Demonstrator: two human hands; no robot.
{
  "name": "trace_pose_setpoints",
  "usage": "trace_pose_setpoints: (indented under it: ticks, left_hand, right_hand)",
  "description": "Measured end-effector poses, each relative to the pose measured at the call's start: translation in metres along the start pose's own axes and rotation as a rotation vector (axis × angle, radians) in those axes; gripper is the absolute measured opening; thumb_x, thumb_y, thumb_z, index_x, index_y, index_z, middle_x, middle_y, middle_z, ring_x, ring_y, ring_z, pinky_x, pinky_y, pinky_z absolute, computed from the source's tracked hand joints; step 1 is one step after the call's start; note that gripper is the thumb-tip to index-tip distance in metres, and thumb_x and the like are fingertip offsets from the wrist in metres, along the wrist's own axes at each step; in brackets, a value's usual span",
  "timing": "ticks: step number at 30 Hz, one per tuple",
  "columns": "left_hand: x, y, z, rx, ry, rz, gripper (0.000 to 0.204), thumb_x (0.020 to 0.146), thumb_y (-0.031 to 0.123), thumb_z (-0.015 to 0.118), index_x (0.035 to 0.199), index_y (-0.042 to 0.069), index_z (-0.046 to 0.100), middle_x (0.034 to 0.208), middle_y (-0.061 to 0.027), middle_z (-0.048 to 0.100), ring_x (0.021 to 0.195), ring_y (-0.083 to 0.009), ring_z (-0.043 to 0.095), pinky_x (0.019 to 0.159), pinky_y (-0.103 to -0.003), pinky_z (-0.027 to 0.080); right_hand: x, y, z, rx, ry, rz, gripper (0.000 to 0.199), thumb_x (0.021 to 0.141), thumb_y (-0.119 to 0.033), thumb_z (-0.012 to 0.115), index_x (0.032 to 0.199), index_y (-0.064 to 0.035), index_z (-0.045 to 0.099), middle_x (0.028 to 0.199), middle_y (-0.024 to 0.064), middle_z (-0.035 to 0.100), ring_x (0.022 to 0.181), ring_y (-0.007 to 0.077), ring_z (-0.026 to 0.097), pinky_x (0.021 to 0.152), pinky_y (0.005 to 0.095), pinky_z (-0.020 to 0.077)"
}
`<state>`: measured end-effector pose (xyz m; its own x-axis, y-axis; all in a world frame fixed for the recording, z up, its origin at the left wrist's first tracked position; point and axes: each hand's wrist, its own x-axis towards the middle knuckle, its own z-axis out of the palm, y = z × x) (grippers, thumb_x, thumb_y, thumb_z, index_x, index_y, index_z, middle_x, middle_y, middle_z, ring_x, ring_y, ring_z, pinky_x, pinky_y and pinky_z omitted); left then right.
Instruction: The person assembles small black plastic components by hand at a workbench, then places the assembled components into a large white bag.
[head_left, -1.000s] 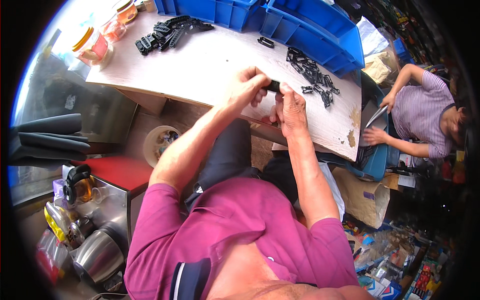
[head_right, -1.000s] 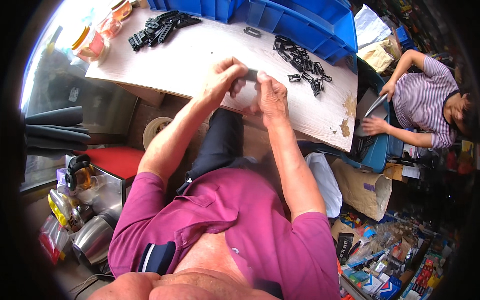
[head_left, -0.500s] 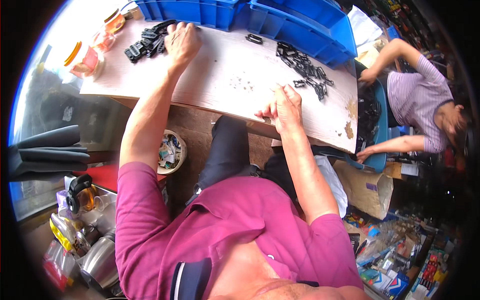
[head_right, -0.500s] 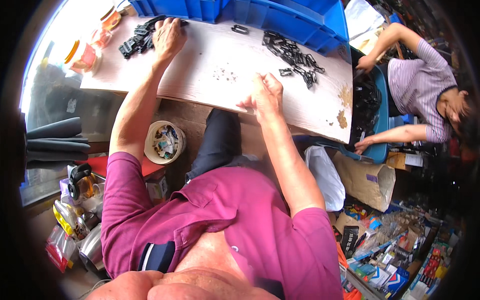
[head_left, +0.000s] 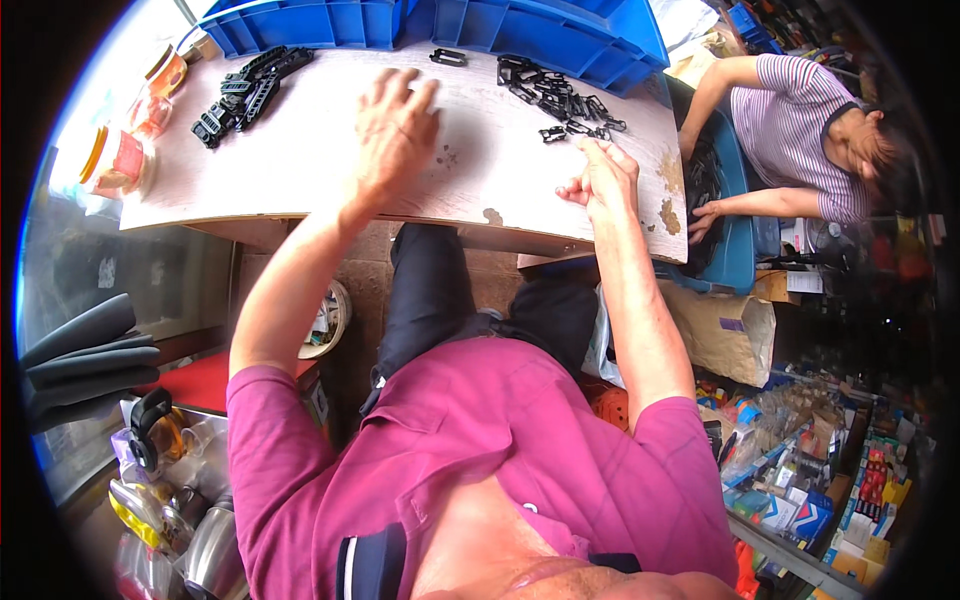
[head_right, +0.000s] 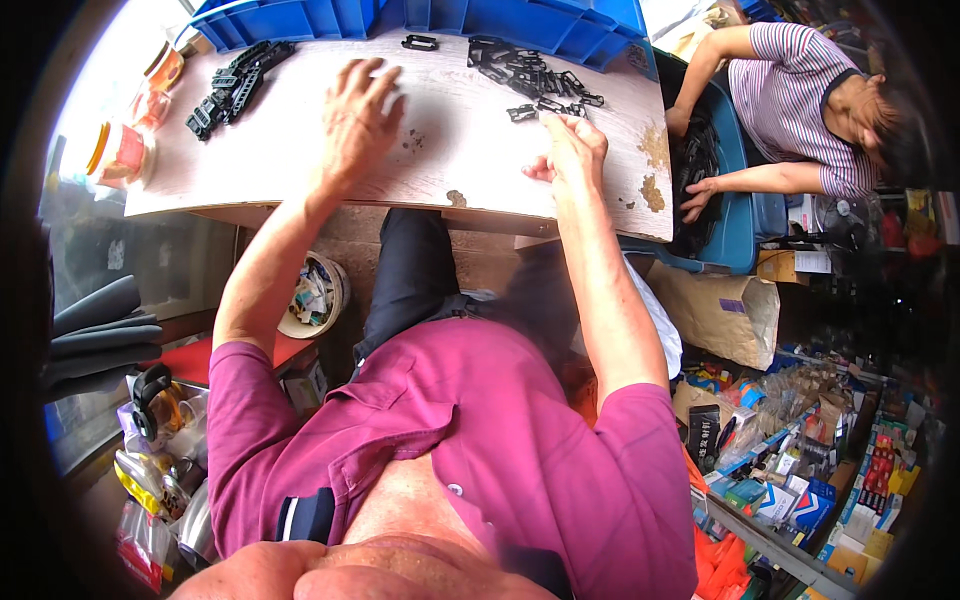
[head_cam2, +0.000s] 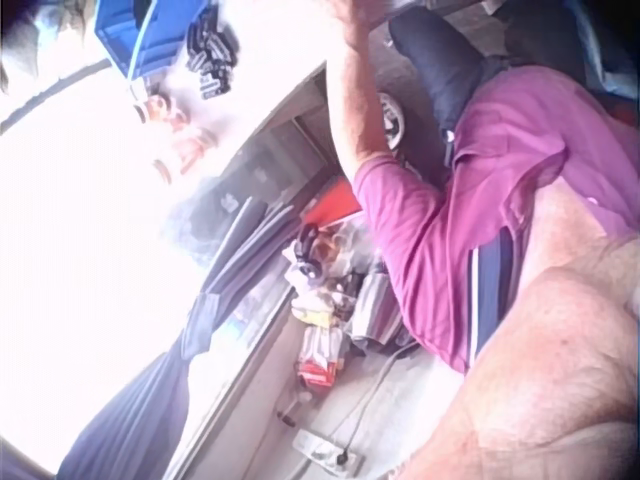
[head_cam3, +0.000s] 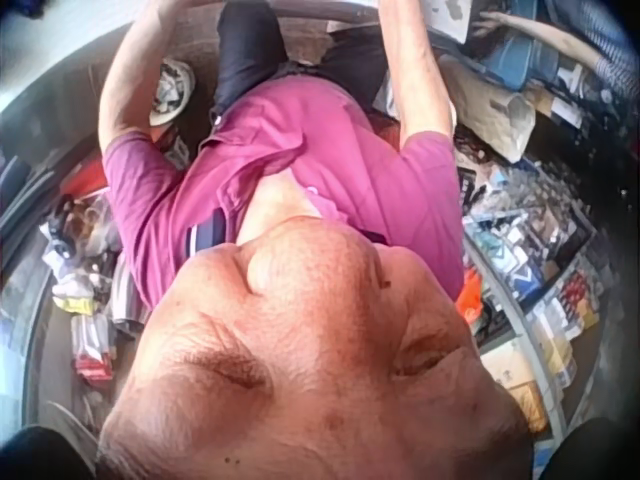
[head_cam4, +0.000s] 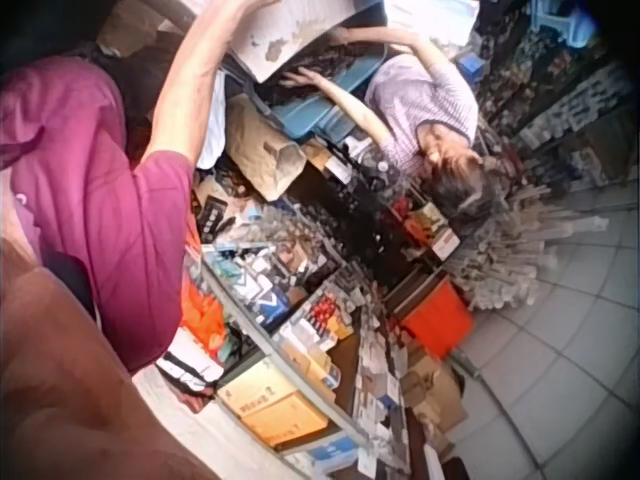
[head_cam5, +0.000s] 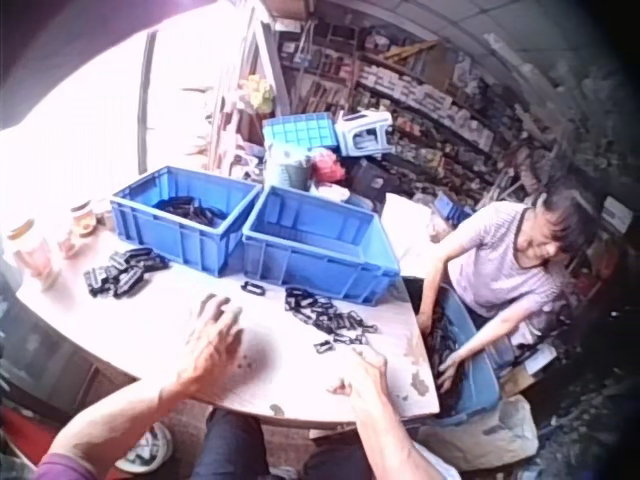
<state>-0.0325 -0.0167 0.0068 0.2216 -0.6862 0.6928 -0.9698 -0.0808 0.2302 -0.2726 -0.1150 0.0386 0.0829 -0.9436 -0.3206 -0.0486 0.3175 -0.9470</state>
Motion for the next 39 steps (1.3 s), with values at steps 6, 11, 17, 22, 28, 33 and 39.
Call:
trace_pose_setpoints:
  ticks: [6, 11, 17, 22, 28, 33, 39]
  left_hand:
    - [0.021, 0.084, 0.035, -0.312, -0.229, -0.022, 0.036, 0.085, 0.025, 0.067, 0.117, 0.009, 0.064, 0.102, -0.0123, 0.066, 0.101, -0.0315, 0.059, 0.089, -0.040, 0.048]
    - [0.033, 0.094, 0.051, -0.376, -0.497, 0.154, 0.044, 0.082, 0.008, 0.060, 0.125, 0.012, 0.059, 0.106, -0.0119, 0.065, 0.105, -0.0314, 0.060, 0.092, -0.041, 0.049]
    - [0.043, 0.107, 0.034, -0.226, -0.639, 0.149, 0.040, 0.088, 0.008, 0.053, 0.126, 0.013, 0.059, 0.106, -0.0116, 0.066, 0.097, -0.0282, 0.064, 0.085, -0.038, 0.052]
    - [0.038, 0.094, 0.043, -0.523, -0.608, -0.171, 0.040, 0.089, 0.016, 0.057, 0.129, 0.015, 0.057, 0.111, -0.0110, 0.066, 0.092, -0.0289, 0.066, 0.076, -0.039, 0.054]
    - [0.042, 0.105, 0.054, -0.275, -0.528, -0.028, 0.047, 0.085, 0.022, 0.061, 0.132, 0.020, 0.055, 0.115, -0.0105, 0.065, 0.097, -0.0302, 0.066, 0.080, -0.041, 0.054]
    - [0.039, 0.104, 0.060, -0.266, -0.569, 0.045, 0.041, 0.081, 0.020, 0.064, 0.121, 0.018, 0.063, 0.111, -0.0099, 0.065, 0.102, -0.0323, 0.064, 0.087, -0.043, 0.052]
    - [0.028, 0.100, 0.056, -0.268, -0.448, 0.061, 0.034, 0.076, 0.014, 0.067, 0.110, 0.012, 0.065, 0.102, -0.0136, 0.066, 0.096, -0.0322, 0.065, 0.080, -0.043, 0.053]
  right_hand:
    - [0.007, -0.003, 0.009, -0.187, -0.014, 0.069, 0.019, 0.085, -0.022, 0.071, 0.087, -0.0050, 0.064, 0.047, -0.0001, 0.041, 0.037, 0.0141, 0.049, 0.044, 0.0376, 0.0555]
    - [0.013, 0.001, 0.012, -0.290, -0.051, 0.068, 0.020, 0.091, -0.026, 0.064, 0.095, -0.0074, 0.065, 0.049, -0.0001, 0.042, 0.036, 0.0131, 0.048, 0.040, 0.0355, 0.0519]
    - [0.016, 0.002, 0.005, -0.287, -0.081, 0.045, 0.019, 0.092, -0.026, 0.061, 0.097, -0.0072, 0.064, 0.050, -0.0004, 0.042, 0.036, 0.0131, 0.048, 0.039, 0.0353, 0.0511]
    - [0.016, 0.004, 0.009, -0.218, -0.013, 0.043, 0.020, 0.087, -0.023, 0.067, 0.098, -0.0056, 0.064, 0.050, -0.0010, 0.040, 0.036, 0.0142, 0.049, 0.040, 0.0353, 0.0518]
    - [0.018, 0.005, 0.008, -0.210, 0.027, 0.057, 0.021, 0.089, -0.021, 0.065, 0.101, -0.0044, 0.062, 0.053, 0.0018, 0.044, 0.038, 0.0156, 0.052, 0.039, 0.0357, 0.0516]
    - [0.017, 0.004, 0.010, -0.228, 0.017, 0.056, 0.023, 0.091, -0.022, 0.063, 0.104, -0.0035, 0.062, 0.058, 0.0039, 0.049, 0.038, 0.0161, 0.052, 0.038, 0.0357, 0.0512]
    - [0.021, 0.006, 0.009, -0.276, -0.030, 0.057, 0.024, 0.093, -0.023, 0.060, 0.106, -0.0040, 0.063, 0.064, 0.0059, 0.056, 0.040, 0.0156, 0.053, 0.039, 0.0344, 0.0512]
